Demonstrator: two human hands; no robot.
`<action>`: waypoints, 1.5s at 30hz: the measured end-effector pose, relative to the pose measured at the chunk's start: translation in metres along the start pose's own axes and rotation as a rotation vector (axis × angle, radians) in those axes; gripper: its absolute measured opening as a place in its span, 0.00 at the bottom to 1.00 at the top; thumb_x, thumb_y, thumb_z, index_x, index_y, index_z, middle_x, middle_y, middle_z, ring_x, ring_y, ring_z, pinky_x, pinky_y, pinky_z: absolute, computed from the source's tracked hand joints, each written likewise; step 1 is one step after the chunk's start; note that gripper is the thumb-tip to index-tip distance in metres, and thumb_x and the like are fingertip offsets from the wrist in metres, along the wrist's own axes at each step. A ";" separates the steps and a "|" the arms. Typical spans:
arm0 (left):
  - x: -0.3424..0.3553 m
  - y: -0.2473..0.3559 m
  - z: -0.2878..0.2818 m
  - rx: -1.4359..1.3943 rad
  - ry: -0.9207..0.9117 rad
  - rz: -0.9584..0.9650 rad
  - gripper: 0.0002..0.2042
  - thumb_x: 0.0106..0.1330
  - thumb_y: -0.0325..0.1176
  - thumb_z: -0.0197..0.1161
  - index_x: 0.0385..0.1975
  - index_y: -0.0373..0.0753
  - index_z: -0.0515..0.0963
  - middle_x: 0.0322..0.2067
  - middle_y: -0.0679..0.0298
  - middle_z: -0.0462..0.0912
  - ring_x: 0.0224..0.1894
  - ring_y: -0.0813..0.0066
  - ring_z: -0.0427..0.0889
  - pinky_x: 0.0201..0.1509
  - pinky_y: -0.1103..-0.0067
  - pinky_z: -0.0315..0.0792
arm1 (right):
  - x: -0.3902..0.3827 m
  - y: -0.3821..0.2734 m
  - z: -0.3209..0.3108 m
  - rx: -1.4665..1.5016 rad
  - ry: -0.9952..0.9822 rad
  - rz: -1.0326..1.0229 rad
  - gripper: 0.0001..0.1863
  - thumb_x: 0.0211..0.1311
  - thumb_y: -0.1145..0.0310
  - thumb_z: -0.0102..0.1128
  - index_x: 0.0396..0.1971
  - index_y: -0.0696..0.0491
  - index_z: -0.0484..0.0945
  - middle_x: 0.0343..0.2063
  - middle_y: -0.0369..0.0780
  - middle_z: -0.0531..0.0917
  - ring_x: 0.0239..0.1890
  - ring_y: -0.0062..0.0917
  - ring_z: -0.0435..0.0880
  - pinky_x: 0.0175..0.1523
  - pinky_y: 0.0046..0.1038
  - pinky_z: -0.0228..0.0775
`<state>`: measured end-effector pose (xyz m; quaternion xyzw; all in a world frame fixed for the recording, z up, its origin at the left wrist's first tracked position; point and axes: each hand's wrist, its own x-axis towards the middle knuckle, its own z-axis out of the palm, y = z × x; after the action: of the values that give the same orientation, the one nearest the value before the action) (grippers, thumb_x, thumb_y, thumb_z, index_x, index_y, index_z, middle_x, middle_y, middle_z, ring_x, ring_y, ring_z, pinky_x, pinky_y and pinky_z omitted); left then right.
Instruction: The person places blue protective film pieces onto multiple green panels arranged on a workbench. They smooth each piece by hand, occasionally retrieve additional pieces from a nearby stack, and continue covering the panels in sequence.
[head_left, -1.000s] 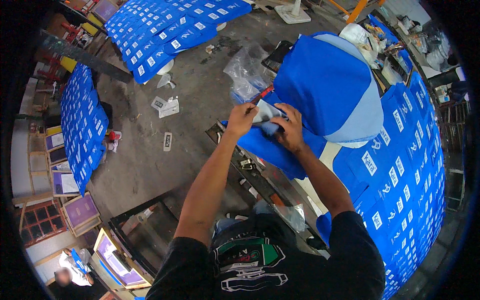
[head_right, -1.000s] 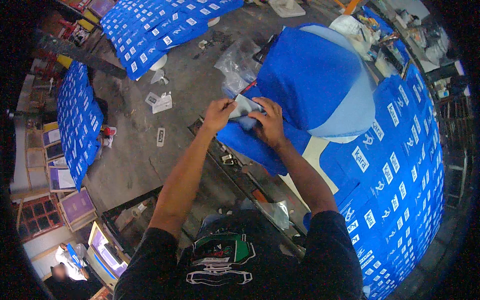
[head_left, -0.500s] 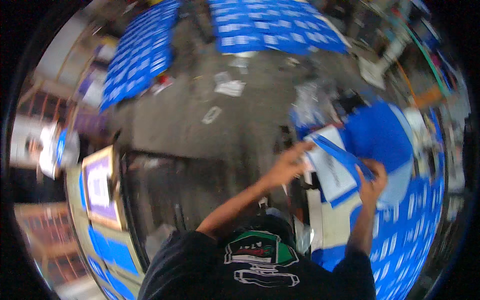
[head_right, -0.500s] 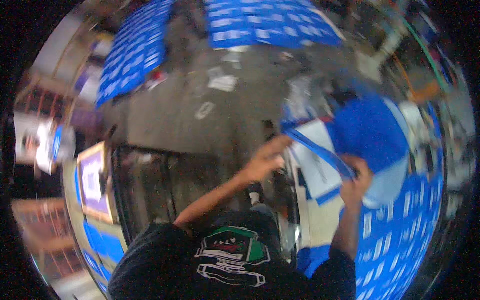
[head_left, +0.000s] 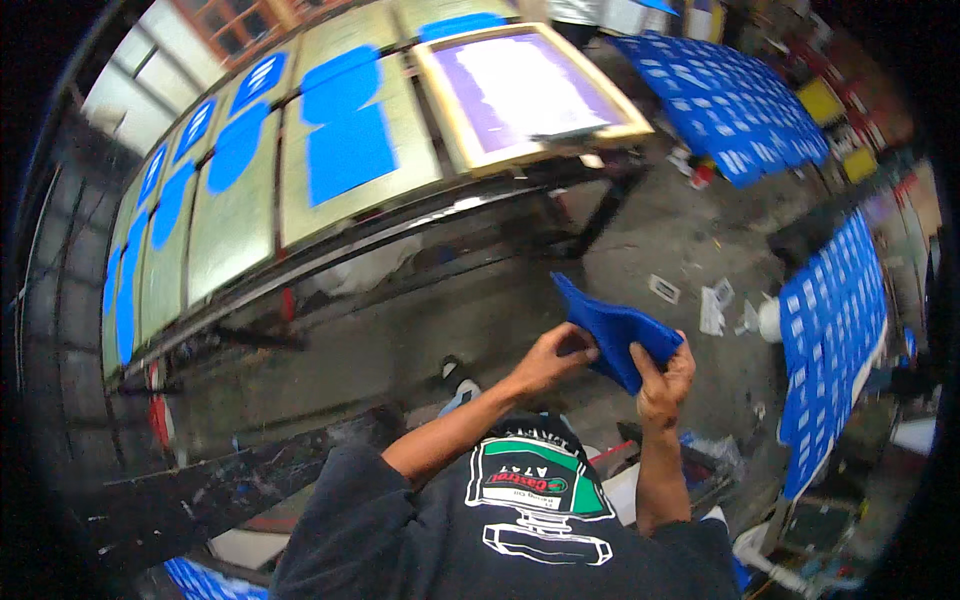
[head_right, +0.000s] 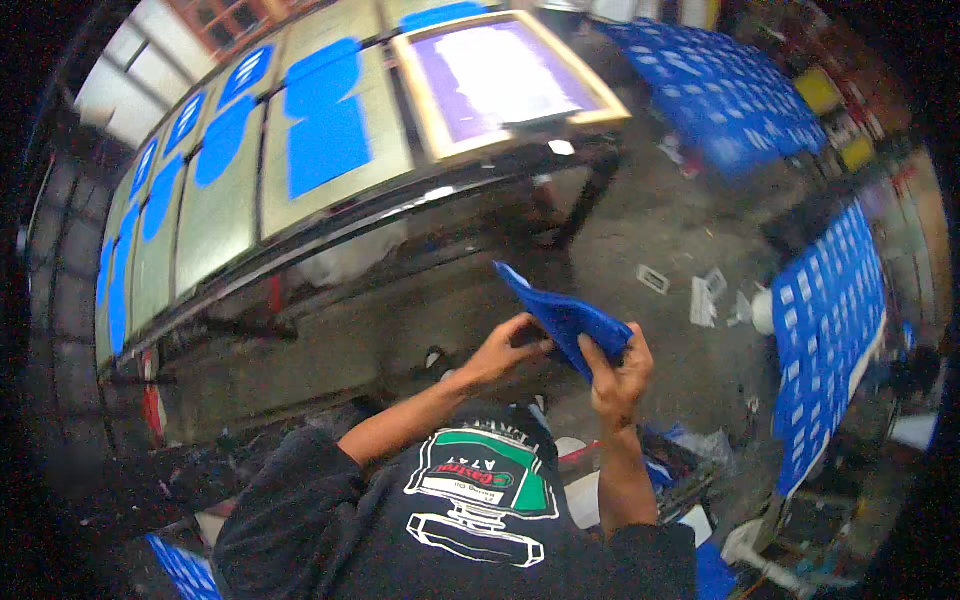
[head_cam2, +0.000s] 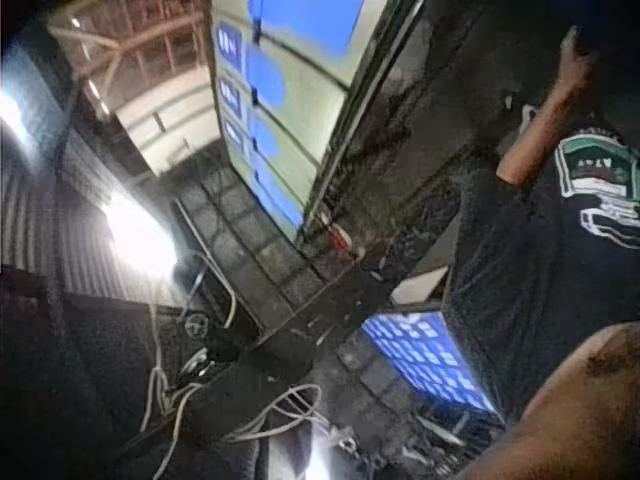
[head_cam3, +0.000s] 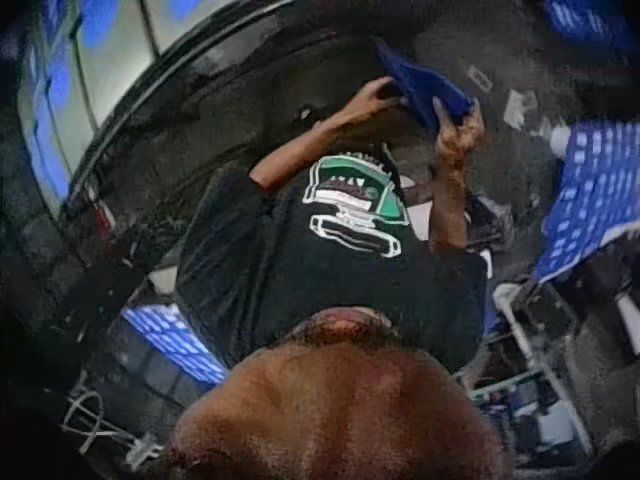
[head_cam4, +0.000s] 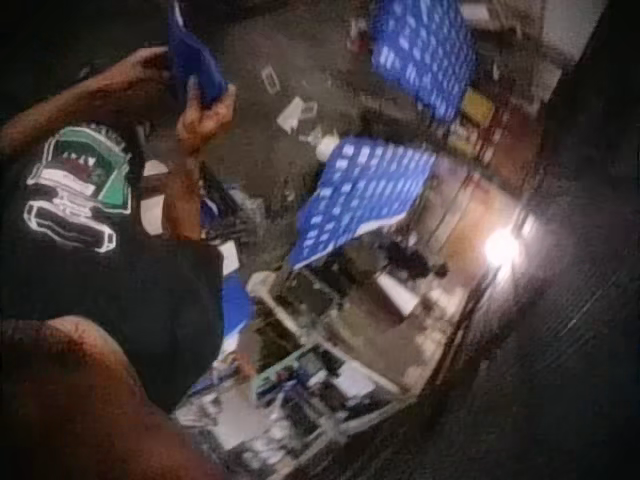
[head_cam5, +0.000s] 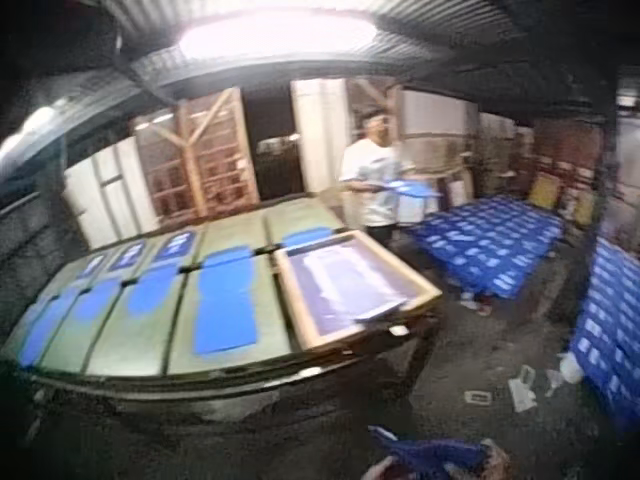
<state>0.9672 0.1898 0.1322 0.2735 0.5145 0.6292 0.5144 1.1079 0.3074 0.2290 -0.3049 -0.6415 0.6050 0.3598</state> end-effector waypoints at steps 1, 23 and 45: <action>-0.011 -0.002 -0.036 -0.018 0.109 0.014 0.23 0.69 0.40 0.65 0.60 0.36 0.72 0.53 0.60 0.79 0.54 0.71 0.77 0.62 0.72 0.69 | 0.008 0.002 0.040 0.065 -0.055 0.022 0.09 0.59 0.79 0.67 0.38 0.57 0.77 0.35 0.35 0.84 0.39 0.18 0.80 0.47 0.22 0.72; -0.219 0.110 -0.493 -0.603 1.190 0.192 0.26 0.64 0.29 0.66 0.61 0.32 0.68 0.52 0.55 0.80 0.52 0.64 0.82 0.58 0.66 0.77 | 0.106 0.106 0.587 0.232 -0.646 0.467 0.11 0.60 0.74 0.70 0.39 0.57 0.77 0.36 0.37 0.83 0.37 0.17 0.80 0.46 0.22 0.74; -0.431 0.188 -0.872 0.234 1.185 -0.074 0.24 0.63 0.27 0.68 0.58 0.33 0.71 0.50 0.57 0.81 0.50 0.68 0.80 0.57 0.70 0.73 | -0.078 0.150 0.938 0.002 -0.603 0.428 0.12 0.62 0.69 0.69 0.37 0.60 0.76 0.34 0.43 0.85 0.38 0.22 0.83 0.43 0.27 0.77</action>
<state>0.2758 -0.5184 0.1063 -0.0866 0.7883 0.5955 0.1283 0.3655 -0.2674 0.0642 -0.2397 -0.6400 0.7297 0.0203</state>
